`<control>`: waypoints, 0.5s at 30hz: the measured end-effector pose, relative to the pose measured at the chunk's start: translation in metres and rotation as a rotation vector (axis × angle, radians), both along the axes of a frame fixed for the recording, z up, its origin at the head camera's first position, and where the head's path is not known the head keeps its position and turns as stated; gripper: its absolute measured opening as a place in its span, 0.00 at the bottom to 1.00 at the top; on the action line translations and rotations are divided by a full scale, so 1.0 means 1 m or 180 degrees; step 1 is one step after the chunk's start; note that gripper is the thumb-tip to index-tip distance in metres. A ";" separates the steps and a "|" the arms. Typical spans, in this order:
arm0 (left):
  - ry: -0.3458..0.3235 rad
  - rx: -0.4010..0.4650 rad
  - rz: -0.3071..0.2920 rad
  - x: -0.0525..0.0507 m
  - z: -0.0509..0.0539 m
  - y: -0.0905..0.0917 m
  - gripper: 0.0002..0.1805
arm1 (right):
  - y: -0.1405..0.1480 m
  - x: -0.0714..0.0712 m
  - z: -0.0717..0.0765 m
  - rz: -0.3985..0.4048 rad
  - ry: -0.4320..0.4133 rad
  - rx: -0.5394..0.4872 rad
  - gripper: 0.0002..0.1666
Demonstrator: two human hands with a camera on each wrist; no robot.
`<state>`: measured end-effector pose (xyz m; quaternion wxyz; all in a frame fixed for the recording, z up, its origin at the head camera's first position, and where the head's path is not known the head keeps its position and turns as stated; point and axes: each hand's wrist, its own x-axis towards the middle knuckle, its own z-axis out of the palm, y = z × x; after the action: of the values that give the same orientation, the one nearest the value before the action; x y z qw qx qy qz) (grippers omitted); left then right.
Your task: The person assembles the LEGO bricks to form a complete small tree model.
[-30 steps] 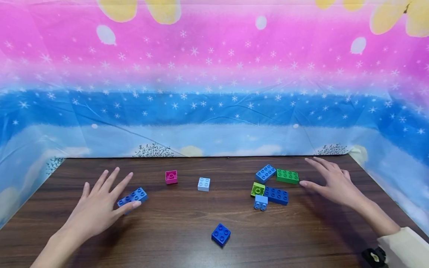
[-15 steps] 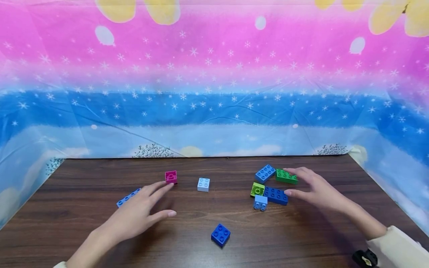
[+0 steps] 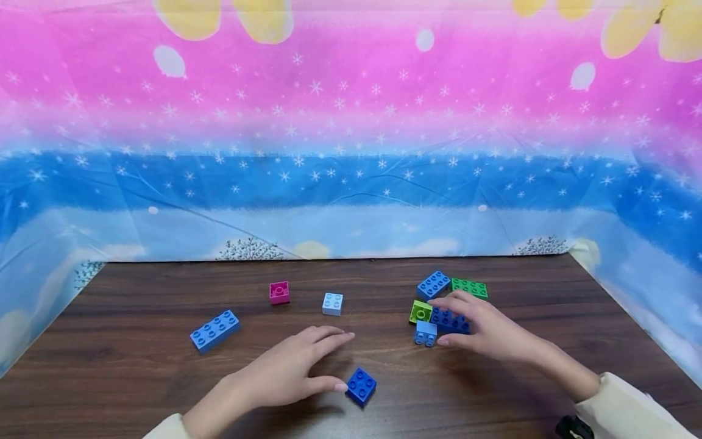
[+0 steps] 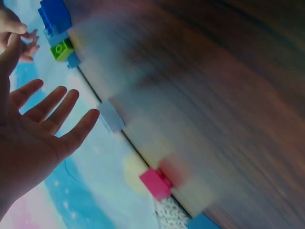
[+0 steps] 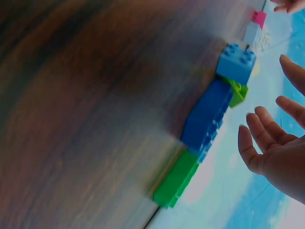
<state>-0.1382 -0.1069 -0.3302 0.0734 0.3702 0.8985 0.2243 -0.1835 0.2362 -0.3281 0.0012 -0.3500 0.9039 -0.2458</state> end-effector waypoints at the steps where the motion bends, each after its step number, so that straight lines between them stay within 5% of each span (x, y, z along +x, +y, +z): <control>1: 0.0014 -0.0010 -0.0042 0.000 -0.001 0.003 0.36 | -0.002 0.001 -0.001 0.0021 -0.0035 0.0003 0.32; 15: -0.0130 0.0030 -0.0460 -0.007 -0.013 0.021 0.27 | -0.016 0.004 -0.016 0.0094 -0.0238 0.0035 0.27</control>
<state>-0.1448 -0.0858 -0.3434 0.1060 0.4299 0.8666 0.2302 -0.1798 0.2202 -0.3437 0.0405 -0.3538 0.8994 -0.2536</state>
